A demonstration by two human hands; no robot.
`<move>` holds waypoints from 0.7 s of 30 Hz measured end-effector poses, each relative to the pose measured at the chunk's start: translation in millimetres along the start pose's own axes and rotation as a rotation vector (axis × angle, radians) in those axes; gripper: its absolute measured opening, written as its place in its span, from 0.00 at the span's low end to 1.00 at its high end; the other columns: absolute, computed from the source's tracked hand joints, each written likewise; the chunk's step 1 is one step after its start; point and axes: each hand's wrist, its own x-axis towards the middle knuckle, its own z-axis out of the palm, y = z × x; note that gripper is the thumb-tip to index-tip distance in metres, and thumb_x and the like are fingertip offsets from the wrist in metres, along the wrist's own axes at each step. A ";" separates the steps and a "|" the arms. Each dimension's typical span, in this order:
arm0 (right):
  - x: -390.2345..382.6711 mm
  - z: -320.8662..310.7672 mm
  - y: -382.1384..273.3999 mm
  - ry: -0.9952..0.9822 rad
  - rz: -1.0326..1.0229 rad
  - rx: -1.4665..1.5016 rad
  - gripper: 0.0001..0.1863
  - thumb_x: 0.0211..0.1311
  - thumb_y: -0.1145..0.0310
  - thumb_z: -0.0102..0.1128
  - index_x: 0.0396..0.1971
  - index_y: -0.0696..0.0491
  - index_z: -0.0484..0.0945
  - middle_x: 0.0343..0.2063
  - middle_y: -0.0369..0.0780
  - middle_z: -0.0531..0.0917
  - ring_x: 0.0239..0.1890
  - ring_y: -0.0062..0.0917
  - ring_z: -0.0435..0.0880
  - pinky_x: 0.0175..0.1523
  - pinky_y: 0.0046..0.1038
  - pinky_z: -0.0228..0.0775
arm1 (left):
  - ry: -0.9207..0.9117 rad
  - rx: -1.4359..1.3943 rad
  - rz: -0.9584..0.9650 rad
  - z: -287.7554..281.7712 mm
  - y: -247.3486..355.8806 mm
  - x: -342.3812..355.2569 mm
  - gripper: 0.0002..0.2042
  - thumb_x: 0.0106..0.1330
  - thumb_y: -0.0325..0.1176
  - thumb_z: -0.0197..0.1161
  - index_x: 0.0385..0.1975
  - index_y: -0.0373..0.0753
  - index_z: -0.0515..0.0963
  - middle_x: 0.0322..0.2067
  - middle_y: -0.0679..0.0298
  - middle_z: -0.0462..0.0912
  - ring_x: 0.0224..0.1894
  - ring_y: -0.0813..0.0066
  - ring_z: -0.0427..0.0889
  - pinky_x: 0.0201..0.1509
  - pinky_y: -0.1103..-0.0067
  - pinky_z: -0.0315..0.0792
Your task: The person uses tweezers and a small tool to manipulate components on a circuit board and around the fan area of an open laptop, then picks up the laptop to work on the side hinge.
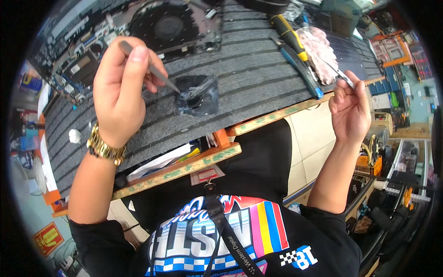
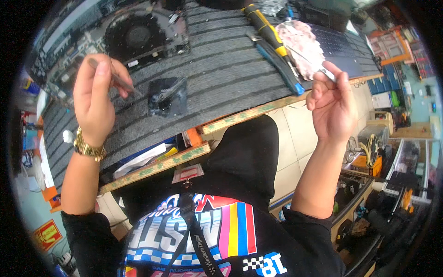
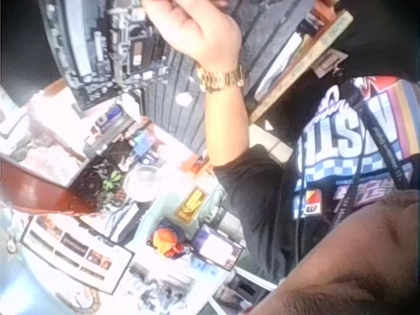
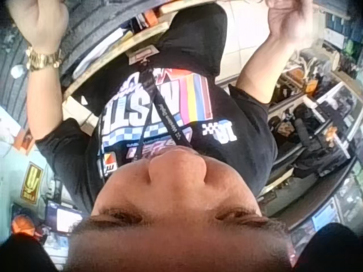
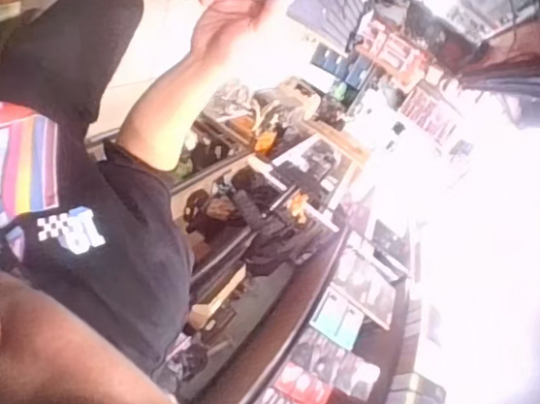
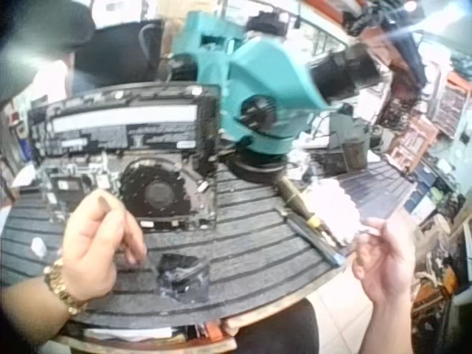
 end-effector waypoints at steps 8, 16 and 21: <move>-9.1 -18.8 -0.3 0.227 0.030 -0.163 0.18 0.80 0.77 0.53 0.64 0.66 0.76 0.49 0.50 0.88 0.35 0.27 0.85 0.38 0.30 0.82 | -0.221 -0.018 -0.109 50.3 55.6 21.1 0.13 0.89 0.37 0.50 0.43 0.36 0.77 0.33 0.67 0.82 0.34 0.82 0.81 0.41 0.82 0.76; 40.8 1.6 10.7 0.216 -0.091 -1.331 0.19 0.68 0.56 0.74 0.41 0.60 0.90 0.27 0.46 0.88 0.31 0.31 0.87 0.42 0.34 0.79 | -0.395 -0.224 -0.440 136.5 49.0 27.0 0.13 0.89 0.38 0.49 0.45 0.37 0.77 0.26 0.75 0.68 0.27 0.85 0.70 0.32 0.82 0.70; 61.0 3.9 18.6 0.154 -0.153 -1.484 0.15 0.65 0.63 0.73 0.38 0.61 0.90 0.28 0.48 0.88 0.30 0.34 0.88 0.41 0.35 0.79 | -0.404 -0.304 -0.680 198.7 21.8 33.1 0.13 0.86 0.40 0.54 0.53 0.38 0.78 0.26 0.78 0.65 0.24 0.87 0.64 0.28 0.82 0.64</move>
